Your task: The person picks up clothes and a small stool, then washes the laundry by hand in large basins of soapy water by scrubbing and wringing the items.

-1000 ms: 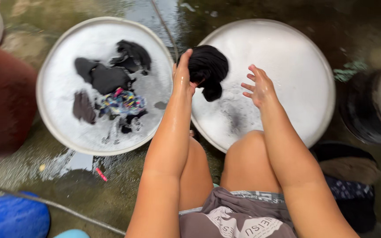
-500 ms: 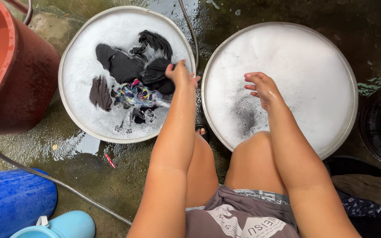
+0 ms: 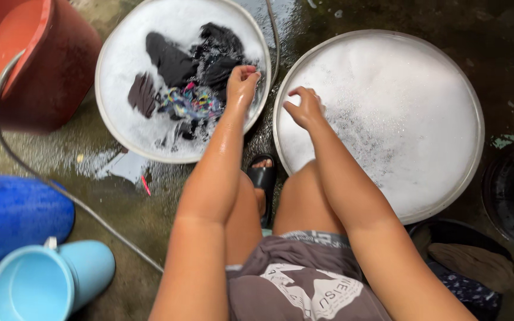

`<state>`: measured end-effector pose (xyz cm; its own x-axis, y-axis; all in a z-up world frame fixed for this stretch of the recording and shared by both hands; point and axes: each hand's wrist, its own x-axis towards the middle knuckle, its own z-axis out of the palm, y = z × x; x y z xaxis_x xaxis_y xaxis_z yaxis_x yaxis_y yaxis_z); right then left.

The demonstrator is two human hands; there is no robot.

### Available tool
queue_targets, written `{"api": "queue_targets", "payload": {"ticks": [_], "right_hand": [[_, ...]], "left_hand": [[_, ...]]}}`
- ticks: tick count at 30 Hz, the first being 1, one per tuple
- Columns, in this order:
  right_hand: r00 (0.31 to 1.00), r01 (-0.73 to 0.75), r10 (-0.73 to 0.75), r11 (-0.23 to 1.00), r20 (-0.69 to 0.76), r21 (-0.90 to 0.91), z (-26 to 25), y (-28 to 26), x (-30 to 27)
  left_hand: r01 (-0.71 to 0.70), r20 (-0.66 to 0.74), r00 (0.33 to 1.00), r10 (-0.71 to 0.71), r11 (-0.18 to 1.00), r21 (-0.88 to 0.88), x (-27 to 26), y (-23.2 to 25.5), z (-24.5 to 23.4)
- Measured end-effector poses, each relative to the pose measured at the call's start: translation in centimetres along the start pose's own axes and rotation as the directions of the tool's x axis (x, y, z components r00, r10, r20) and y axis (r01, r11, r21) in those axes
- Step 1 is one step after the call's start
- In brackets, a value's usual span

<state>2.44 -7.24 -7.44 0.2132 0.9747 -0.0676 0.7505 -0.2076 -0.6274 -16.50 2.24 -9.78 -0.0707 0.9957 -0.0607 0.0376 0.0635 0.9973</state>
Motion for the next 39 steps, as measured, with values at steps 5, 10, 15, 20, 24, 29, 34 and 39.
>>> {"api": "queue_targets", "payload": {"ticks": [5, 10, 15, 20, 24, 29, 34, 39], "right_hand": [[0.97, 0.169, -0.152, 0.982, 0.188, -0.082, 2.2, -2.8, -2.3], [0.915, 0.342, -0.267, 0.912, 0.303, -0.229, 3.2, -4.4, -6.2], [0.9, 0.404, -0.303, 0.849, 0.313, -0.34, 3.2, -5.4, -8.5], [0.872, 0.442, -0.327, 0.846, 0.365, -0.297, 3.0, -7.2, -9.8], [0.647, 0.409, -0.195, 0.905, 0.738, -0.119, 3.3, -11.1, -13.2], [0.28, 0.502, -0.205, 0.864, 0.938, 0.038, 1.2, -15.0, -23.9], [0.392, 0.402, -0.336, 0.9, 0.856, 0.169, 0.7, -13.1, -30.1], [0.455, 0.465, -0.239, 0.885, 0.858, 0.0, 0.8, -11.3, -32.4]], "left_hand": [[-0.23, 0.269, 0.954, 0.128, 0.892, 0.39, -4.5, 2.9, -6.1], [-0.377, 0.43, 0.893, 0.131, 0.74, 0.557, -7.3, 8.0, -10.4], [-0.346, 0.435, 0.892, 0.127, 0.81, 0.474, -10.3, 11.0, -13.6], [-0.524, 0.505, 0.815, 0.286, 0.736, 0.429, -12.4, 11.1, -16.9], [-0.57, 0.559, 0.777, 0.29, 0.702, 0.427, -15.3, 12.4, -20.4], [-0.668, 0.775, 0.601, 0.195, 0.655, 0.353, -24.3, 16.3, -23.8], [-0.903, 0.968, 0.204, -0.146, 0.353, 0.244, -32.1, 15.9, -21.5], [-0.965, 0.987, 0.135, -0.091, 0.213, 0.151, -35.7, 11.8, -20.5]]}}
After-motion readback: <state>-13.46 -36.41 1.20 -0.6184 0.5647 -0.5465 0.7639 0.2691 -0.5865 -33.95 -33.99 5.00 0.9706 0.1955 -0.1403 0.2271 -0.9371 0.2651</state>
